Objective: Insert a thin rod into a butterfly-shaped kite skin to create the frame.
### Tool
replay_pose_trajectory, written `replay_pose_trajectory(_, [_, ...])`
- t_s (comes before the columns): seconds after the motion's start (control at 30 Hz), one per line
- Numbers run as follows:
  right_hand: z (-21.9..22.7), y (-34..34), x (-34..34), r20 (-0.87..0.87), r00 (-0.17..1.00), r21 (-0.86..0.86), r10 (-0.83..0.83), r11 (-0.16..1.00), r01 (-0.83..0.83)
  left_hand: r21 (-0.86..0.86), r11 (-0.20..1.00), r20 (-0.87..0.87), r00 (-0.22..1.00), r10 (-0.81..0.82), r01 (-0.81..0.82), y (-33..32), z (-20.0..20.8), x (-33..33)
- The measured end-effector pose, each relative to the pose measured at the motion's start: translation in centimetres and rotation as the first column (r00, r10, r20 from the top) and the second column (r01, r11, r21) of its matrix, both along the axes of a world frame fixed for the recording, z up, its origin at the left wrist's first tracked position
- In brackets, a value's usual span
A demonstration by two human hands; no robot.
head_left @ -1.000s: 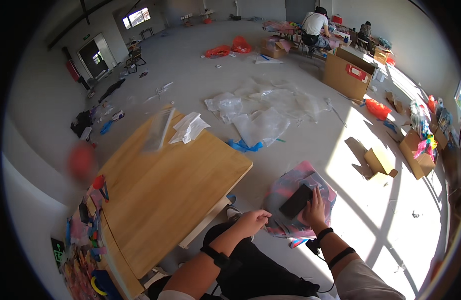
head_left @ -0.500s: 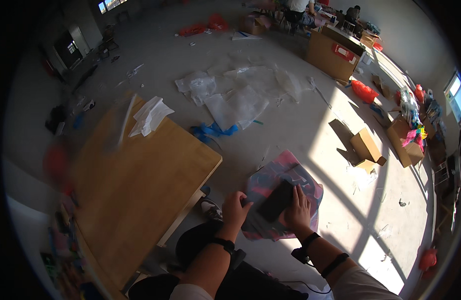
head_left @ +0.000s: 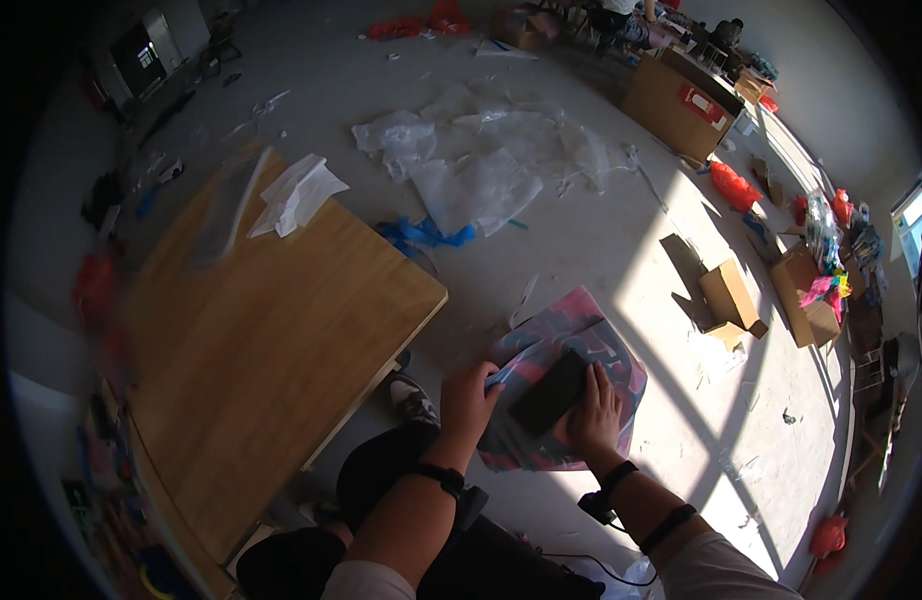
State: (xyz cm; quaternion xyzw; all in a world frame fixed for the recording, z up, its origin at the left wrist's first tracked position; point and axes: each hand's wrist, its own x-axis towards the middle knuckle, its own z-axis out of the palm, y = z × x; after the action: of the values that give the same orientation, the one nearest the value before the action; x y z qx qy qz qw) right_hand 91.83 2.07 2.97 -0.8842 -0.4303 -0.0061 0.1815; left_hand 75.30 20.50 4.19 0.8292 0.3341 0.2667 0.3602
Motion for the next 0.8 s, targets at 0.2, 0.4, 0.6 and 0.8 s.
replay_pose_trajectory(0.2, [0.0, 0.0, 0.1, 0.000, 1.000, 0.009, 0.019, 1.000, -0.019, -0.096, 0.994, 0.110, 0.992, 0.060, -0.049, -0.5, 0.0, 0.4])
replay_pose_trajectory(0.4, [0.4, 0.1, -0.1, -0.007, 1.000, -0.006, -0.006, 1.000, 0.006, -0.126, 0.991, 0.071, 0.997, -0.042, 0.051, 0.0, -0.6, 0.0])
replay_pose_trajectory(0.6, [0.4, 0.1, -0.1, -0.005, 1.000, 0.011, 0.008, 1.000, -0.008, -0.177, 0.984, 0.129, 0.992, -0.004, 0.027, -0.1, -0.7, 0.1])
replay_pose_trajectory(0.8, [0.4, -0.1, -0.1, -0.008, 1.000, 0.013, 0.017, 1.000, -0.017, -0.387, 0.918, 0.131, 0.991, -0.039, 0.088, -0.1, -1.2, -0.1])
